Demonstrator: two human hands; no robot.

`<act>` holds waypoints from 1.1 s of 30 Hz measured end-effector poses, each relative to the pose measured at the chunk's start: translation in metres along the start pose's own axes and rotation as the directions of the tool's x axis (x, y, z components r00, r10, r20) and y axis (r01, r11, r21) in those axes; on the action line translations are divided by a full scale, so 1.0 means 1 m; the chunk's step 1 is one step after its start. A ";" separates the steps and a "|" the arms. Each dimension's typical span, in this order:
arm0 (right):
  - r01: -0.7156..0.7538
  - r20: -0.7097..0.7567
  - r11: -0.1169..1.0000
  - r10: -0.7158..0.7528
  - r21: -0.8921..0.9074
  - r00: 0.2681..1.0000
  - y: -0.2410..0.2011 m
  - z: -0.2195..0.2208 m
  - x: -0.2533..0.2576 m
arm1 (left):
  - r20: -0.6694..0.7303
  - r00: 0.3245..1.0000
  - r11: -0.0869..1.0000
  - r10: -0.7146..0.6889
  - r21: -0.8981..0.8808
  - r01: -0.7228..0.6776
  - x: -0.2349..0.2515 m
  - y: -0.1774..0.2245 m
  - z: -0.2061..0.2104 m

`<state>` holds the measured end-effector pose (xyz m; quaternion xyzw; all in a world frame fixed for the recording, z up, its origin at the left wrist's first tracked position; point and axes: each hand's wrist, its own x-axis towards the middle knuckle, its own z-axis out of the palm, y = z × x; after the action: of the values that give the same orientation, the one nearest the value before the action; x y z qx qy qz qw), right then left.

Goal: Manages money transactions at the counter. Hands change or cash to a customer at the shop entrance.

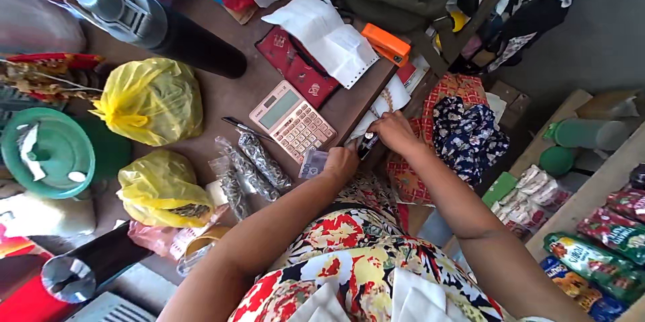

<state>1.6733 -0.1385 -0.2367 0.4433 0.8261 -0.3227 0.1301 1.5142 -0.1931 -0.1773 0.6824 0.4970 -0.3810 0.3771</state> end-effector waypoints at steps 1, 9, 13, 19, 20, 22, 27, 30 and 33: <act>-0.017 -0.015 1.000 0.017 -0.021 1.000 -0.004 0.002 0.000 | -0.003 1.000 1.000 -0.016 -0.009 0.016 0.000 0.000 0.001; -0.192 -0.183 0.974 0.169 -0.117 0.968 -0.037 0.040 -0.005 | -0.009 1.000 0.999 -0.016 0.034 0.016 -0.002 -0.003 0.006; -0.129 -0.221 0.981 0.096 -0.142 0.971 -0.030 0.046 -0.005 | -0.039 0.999 0.997 0.001 0.074 0.002 -0.002 -0.007 0.011; 0.026 -0.237 0.890 0.093 0.456 0.967 -0.017 0.029 -0.026 | -0.015 1.000 0.997 0.017 0.071 -0.015 -0.003 -0.010 0.009; 0.011 -0.186 0.839 0.108 0.544 0.977 -0.020 0.026 -0.028 | -0.016 1.000 0.997 0.023 0.072 -0.022 -0.002 -0.011 0.009; 0.000 -0.106 0.823 0.073 0.568 0.992 -0.024 0.027 -0.027 | -0.016 0.999 0.996 0.038 0.078 -0.036 -0.001 -0.011 0.010; 0.054 0.074 0.996 -0.059 0.076 0.996 -0.041 0.032 -0.012 | -0.015 0.998 0.992 0.066 0.105 -0.064 -0.002 -0.012 0.009; 0.084 0.119 0.994 -0.075 -0.073 0.990 -0.052 0.037 -0.005 | -0.023 0.997 0.994 0.070 0.084 -0.068 -0.002 -0.014 0.009; 0.137 0.134 0.985 -0.123 -0.103 0.983 -0.050 0.037 -0.002 | -0.027 0.998 0.996 0.064 0.063 -0.062 -0.004 -0.015 0.008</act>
<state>1.6315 -0.1837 -0.2427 0.3588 0.8601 -0.3115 0.1859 1.4981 -0.1983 -0.1795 0.7145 0.4685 -0.3745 0.3601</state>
